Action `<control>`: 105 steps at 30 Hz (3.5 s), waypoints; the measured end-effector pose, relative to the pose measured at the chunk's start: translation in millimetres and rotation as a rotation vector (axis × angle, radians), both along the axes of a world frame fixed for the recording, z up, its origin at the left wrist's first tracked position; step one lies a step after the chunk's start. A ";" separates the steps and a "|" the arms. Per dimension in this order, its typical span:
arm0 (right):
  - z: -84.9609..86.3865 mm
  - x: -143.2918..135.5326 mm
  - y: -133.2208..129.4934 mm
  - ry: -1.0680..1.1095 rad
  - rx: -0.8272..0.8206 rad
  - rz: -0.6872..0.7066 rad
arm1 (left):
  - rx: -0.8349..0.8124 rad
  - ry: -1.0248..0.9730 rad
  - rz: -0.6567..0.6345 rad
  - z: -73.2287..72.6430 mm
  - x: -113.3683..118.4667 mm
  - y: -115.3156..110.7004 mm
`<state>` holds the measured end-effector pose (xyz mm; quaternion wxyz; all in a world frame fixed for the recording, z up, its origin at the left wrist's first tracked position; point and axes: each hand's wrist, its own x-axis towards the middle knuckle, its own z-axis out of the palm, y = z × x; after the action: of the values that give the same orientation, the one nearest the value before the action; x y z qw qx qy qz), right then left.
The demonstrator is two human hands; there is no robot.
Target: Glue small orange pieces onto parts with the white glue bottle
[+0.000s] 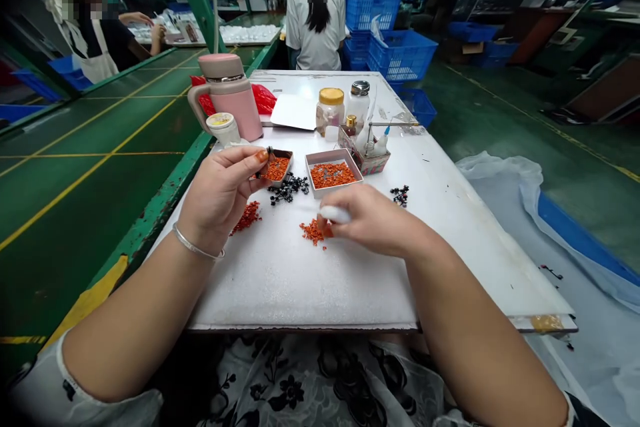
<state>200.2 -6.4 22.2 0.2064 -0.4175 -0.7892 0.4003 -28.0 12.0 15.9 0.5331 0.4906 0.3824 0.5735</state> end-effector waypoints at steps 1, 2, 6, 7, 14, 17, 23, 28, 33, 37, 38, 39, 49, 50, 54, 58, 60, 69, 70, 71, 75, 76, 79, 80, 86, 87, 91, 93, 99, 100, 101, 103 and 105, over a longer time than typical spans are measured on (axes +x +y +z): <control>-1.6 -2.8 -1.4 -0.134 0.038 0.035 | 0.009 -0.002 0.004 0.7 -0.5 0.2; -2.7 -5.3 -2.8 -0.240 0.064 0.052 | 0.017 -0.004 0.007 1.1 -0.9 0.4; -3.0 -13.9 -7.8 -0.535 0.098 0.023 | 0.038 0.007 0.009 0.8 -1.9 1.5; -2.8 -15.8 -8.8 -0.598 0.120 0.011 | 0.041 0.011 0.006 0.6 -2.0 1.7; -8.7 -23.0 -13.5 -0.796 0.278 0.070 | 0.050 0.019 -0.004 -2.0 -3.0 3.6; -7.6 -20.1 -12.9 -0.765 0.268 0.102 | 0.053 0.024 0.000 -4.4 -3.1 4.5; 7.9 -6.1 -8.1 -0.132 0.059 -0.057 | 0.144 0.240 -0.031 -3.3 5.7 -4.1; 5.0 -4.4 -5.2 0.400 -0.038 -0.303 | 0.311 0.490 -0.073 -0.8 18.0 -15.9; -0.2 -10.6 -4.3 0.500 -0.038 -0.341 | 0.431 0.627 -0.041 -3.2 21.0 -18.0; -0.9 -12.5 -4.7 0.478 -0.003 -0.354 | 0.518 0.717 -0.015 -5.1 21.0 -17.3; -1.2 -12.8 -4.6 0.471 0.005 -0.358 | 0.535 0.732 -0.008 -5.3 21.2 -17.3; -1.6 -13.1 -4.5 0.464 0.014 -0.363 | 0.549 0.744 0.000 -5.5 21.3 -17.5; -4.3 -13.0 -1.7 0.373 0.061 -0.401 | 0.645 0.840 0.048 -7.0 20.9 -17.9; -4.3 -12.7 -1.9 0.364 0.067 -0.403 | 0.651 0.847 0.050 -7.2 20.8 -17.7; -3.8 -12.2 -3.8 0.309 0.115 -0.403 | 0.661 0.858 0.057 -7.8 20.8 -17.3; -2.9 -13.8 -4.7 0.287 0.134 -0.407 | 0.663 0.861 0.065 -8.3 20.7 -17.5; -2.8 -14.5 -4.3 0.290 0.122 -0.406 | 0.661 0.859 0.060 -8.5 20.5 -17.5; -6.4 -15.0 -3.0 0.424 0.064 -0.352 | 0.564 0.748 -0.002 -6.9 20.4 -16.7; -6.8 -15.3 -3.0 0.435 0.057 -0.347 | 0.546 0.735 -0.011 -6.8 20.5 -16.8; -7.1 -15.6 -2.9 0.447 0.055 -0.345 | 0.528 0.720 -0.020 -6.7 20.6 -16.8; -6.3 -15.7 -3.1 0.504 0.077 -0.375 | 0.428 0.628 -0.053 -6.1 21.4 -17.0; -5.6 -15.7 -3.5 0.508 0.101 -0.387 | 0.400 0.600 -0.061 -5.8 21.7 -17.0; -3.0 -17.0 -6.5 0.467 0.251 -0.419 | 0.330 0.527 -0.082 -4.4 22.1 -17.1; -2.4 -17.8 -7.9 0.444 0.319 -0.425 | 0.313 0.511 -0.090 -4.0 22.2 -17.2; -5.7 -21.6 -15.3 0.346 0.639 -0.366 | 0.175 0.387 -0.169 -3.9 20.2 -15.4; -7.0 -21.6 -15.7 0.332 0.663 -0.356 | 0.138 0.349 -0.191 -4.3 19.8 -15.0; -11.0 -21.2 -15.2 0.299 0.733 -0.357 | 0.004 0.214 -0.267 -4.1 19.4 -14.6; -11.9 -21.5 -14.4 0.296 0.758 -0.352 | -0.043 0.162 -0.289 -3.4 19.9 -14.9; -11.2 -22.9 -13.6 0.289 0.912 -0.314 | -0.115 0.082 -0.355 -6.6 20.4 -15.0; -10.8 -23.0 -13.9 0.279 0.934 -0.310 | -0.114 0.070 -0.368 -7.8 20.3 -15.0; -10.4 -23.1 -14.2 0.267 0.948 -0.306 | -0.113 0.060 -0.378 -8.9 20.3 -15.0; -9.7 -23.2 -14.2 0.258 0.945 -0.301 | -0.118 0.051 -0.391 -10.3 20.4 -15.1; -9.4 -23.2 -13.3 0.284 0.880 -0.307 | -0.133 0.057 -0.392 -10.7 20.6 -15.0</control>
<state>177.0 -19.7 12.7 0.5258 -0.3433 -0.7769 0.0465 -7.3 -3.1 5.3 0.6548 0.5352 0.3315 0.4182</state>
